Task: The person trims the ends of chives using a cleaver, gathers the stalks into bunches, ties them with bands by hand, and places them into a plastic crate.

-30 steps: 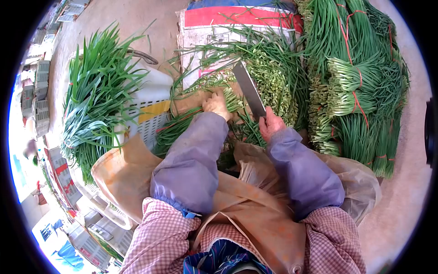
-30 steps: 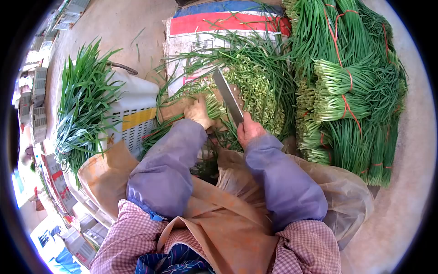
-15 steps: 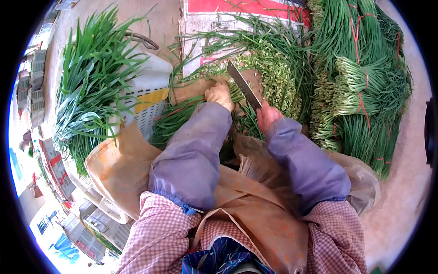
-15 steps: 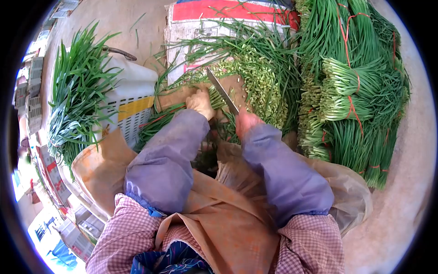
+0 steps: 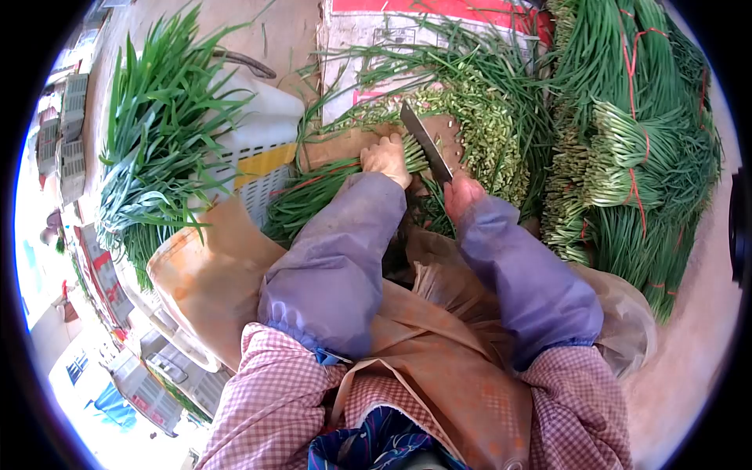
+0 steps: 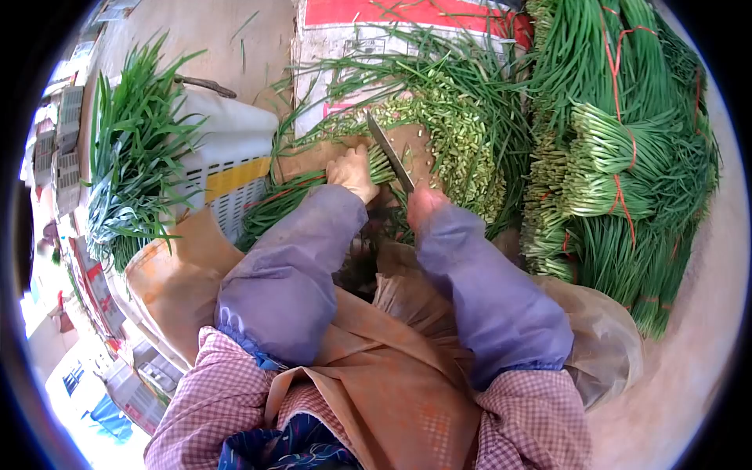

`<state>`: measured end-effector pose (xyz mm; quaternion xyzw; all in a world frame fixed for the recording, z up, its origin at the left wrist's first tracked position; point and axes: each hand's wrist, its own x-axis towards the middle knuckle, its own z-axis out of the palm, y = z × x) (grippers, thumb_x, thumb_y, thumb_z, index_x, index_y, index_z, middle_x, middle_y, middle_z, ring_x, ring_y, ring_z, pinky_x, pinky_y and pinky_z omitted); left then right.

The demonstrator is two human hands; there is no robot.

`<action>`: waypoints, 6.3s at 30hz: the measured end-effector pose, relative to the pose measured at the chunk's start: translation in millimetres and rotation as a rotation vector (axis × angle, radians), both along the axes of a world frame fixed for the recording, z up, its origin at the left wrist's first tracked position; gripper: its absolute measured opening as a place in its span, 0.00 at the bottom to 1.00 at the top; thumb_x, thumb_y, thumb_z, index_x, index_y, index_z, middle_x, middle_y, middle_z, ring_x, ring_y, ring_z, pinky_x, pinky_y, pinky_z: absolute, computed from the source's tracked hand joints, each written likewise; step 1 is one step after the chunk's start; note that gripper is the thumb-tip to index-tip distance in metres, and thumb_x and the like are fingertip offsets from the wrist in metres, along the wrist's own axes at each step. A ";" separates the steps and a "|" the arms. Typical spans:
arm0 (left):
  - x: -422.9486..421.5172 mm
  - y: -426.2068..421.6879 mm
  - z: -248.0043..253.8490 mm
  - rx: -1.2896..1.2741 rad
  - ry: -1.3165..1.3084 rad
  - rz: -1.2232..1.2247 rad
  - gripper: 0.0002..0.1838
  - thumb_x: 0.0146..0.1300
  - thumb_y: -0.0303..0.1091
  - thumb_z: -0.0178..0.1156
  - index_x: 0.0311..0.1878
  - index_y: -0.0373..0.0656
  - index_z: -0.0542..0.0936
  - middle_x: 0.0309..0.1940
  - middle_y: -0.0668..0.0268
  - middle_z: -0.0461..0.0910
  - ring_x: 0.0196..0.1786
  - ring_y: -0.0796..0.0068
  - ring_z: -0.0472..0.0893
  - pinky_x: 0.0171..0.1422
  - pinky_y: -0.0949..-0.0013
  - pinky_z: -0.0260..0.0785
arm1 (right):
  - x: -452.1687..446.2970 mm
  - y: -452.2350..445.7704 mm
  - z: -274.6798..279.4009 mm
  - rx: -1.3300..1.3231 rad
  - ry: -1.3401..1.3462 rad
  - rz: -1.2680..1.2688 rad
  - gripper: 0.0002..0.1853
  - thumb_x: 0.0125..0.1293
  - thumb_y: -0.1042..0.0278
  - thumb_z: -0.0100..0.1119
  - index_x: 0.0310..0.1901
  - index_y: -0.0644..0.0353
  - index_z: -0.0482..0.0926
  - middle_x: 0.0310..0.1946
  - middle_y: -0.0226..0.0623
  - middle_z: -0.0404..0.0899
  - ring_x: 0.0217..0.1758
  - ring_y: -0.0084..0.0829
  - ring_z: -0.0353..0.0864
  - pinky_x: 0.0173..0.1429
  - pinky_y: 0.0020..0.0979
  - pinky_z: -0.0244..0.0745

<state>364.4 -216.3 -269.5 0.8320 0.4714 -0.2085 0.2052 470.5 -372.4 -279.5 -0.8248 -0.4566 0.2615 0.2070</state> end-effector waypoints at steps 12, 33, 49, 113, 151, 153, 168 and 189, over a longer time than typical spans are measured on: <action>-2.1 2.2 -0.5 0.007 0.020 0.009 0.36 0.46 0.42 0.73 0.59 0.41 0.71 0.53 0.51 0.79 0.57 0.49 0.80 0.63 0.50 0.68 | -2.9 34.0 -92.4 -0.056 0.102 0.143 0.09 0.62 0.64 0.62 0.31 0.59 0.76 0.25 0.49 0.79 0.25 0.55 0.78 0.32 0.57 0.73; -27.6 56.8 108.2 -0.121 -0.478 0.198 0.52 0.44 0.49 0.78 0.72 0.43 0.65 0.60 0.55 0.81 0.65 0.56 0.77 0.78 0.49 0.51 | 98.8 -5.5 45.6 -0.317 -0.010 -0.230 0.38 0.63 0.62 0.64 0.73 0.59 0.60 0.61 0.64 0.74 0.62 0.59 0.77 0.63 0.49 0.74; -114.6 10.1 335.9 -0.765 -1.505 -0.027 0.71 0.40 0.56 0.83 0.81 0.41 0.48 0.74 0.57 0.63 0.75 0.64 0.64 0.78 0.58 0.54 | -19.4 19.8 247.6 0.540 1.057 0.277 0.41 0.47 0.69 0.83 0.64 0.63 0.72 0.55 0.33 0.81 0.56 0.28 0.79 0.65 0.35 0.73; -120.5 17.0 301.4 -1.296 -1.813 0.231 0.51 0.43 0.38 0.79 0.72 0.36 0.66 0.63 0.54 0.77 0.63 0.56 0.79 0.72 0.50 0.71 | 21.0 35.0 370.8 0.989 0.585 -0.283 0.03 0.70 0.74 0.55 0.37 0.63 0.75 0.25 0.36 0.79 0.25 0.24 0.76 0.30 0.29 0.72; -134.8 32.8 314.8 -1.164 -2.091 0.519 0.28 0.58 0.40 0.69 0.61 0.40 0.77 0.50 0.55 0.85 0.49 0.55 0.86 0.56 0.50 0.82 | -59.4 24.8 365.3 0.243 1.206 0.229 0.07 0.71 0.68 0.62 0.37 0.62 0.80 0.24 0.32 0.81 0.15 0.15 0.69 0.20 0.19 0.61; -135.9 35.0 314.1 -1.141 -2.103 0.531 0.29 0.58 0.41 0.70 0.61 0.40 0.77 0.50 0.55 0.85 0.48 0.54 0.86 0.55 0.50 0.83 | -56.1 21.8 363.0 0.122 1.063 0.304 0.09 0.71 0.65 0.63 0.38 0.62 0.80 0.22 0.30 0.80 0.15 0.14 0.67 0.20 0.17 0.59; -132.0 32.8 323.0 -0.947 -2.131 0.433 0.32 0.57 0.47 0.71 0.61 0.39 0.76 0.49 0.53 0.85 0.48 0.54 0.86 0.55 0.49 0.83 | -76.4 15.5 361.6 0.656 0.909 0.204 0.10 0.74 0.69 0.57 0.38 0.67 0.83 0.19 0.27 0.74 0.18 0.15 0.67 0.21 0.22 0.57; -137.8 37.9 316.1 -1.174 -2.143 0.441 0.36 0.58 0.55 0.69 0.62 0.38 0.76 0.52 0.52 0.83 0.52 0.51 0.85 0.59 0.46 0.80 | -94.7 34.9 347.4 0.779 0.173 0.283 0.02 0.64 0.78 0.63 0.34 0.65 0.80 0.23 0.38 0.76 0.23 0.24 0.74 0.28 0.29 0.69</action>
